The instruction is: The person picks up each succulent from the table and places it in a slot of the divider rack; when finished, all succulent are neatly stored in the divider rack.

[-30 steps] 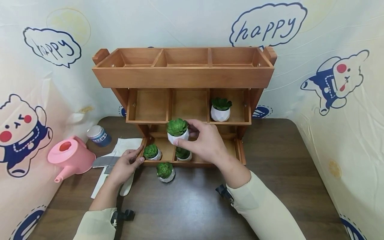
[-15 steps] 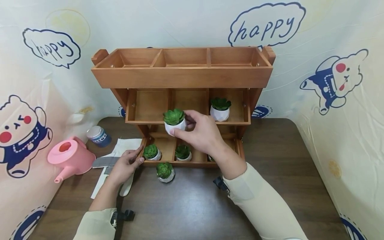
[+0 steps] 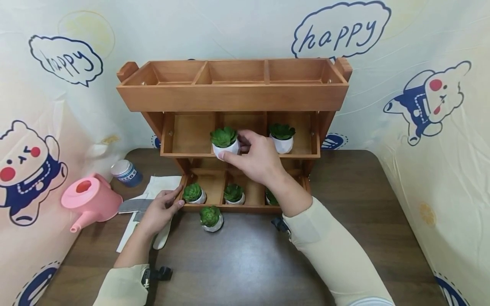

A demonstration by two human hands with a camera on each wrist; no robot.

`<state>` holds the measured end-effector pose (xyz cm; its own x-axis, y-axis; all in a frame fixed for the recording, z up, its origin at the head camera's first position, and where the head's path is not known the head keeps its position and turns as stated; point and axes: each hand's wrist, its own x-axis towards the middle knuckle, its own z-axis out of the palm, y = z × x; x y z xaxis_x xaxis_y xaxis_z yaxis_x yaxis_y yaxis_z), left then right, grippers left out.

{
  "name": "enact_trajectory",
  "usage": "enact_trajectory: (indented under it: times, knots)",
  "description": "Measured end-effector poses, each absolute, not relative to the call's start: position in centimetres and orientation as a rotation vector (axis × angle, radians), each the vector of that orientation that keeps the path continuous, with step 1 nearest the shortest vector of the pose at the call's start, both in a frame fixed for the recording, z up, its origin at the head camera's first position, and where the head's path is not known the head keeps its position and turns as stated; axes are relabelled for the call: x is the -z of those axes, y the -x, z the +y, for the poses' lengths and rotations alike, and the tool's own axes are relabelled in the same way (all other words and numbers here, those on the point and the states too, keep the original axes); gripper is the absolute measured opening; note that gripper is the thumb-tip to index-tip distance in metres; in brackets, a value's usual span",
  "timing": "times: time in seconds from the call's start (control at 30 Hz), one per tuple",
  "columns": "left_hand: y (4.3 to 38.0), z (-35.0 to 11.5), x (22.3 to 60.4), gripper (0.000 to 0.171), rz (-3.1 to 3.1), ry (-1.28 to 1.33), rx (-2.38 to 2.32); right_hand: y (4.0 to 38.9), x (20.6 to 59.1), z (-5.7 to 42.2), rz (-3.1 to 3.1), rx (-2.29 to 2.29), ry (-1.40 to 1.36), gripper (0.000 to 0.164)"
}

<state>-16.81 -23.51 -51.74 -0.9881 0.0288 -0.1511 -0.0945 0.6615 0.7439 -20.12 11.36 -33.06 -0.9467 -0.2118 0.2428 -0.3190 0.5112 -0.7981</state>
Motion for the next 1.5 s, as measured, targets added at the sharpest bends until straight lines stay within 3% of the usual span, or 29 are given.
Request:
enact_trajectory:
  times: [0.47,0.93,1.5]
  knots:
    - [16.9,-23.3,51.6,0.061,2.731,0.036,-1.222,21.8,33.0,11.1,-2.718,-1.274,-0.361,0.072]
    - [16.7,-23.3,51.5,0.061,2.723,0.055,-1.22,22.3,32.8,10.3,-2.783,-1.112,-0.332,0.06]
    - [16.8,-23.4,51.6,0.061,2.713,0.061,-1.241,21.4,32.9,11.0,-2.876,-1.164,-0.413,0.074]
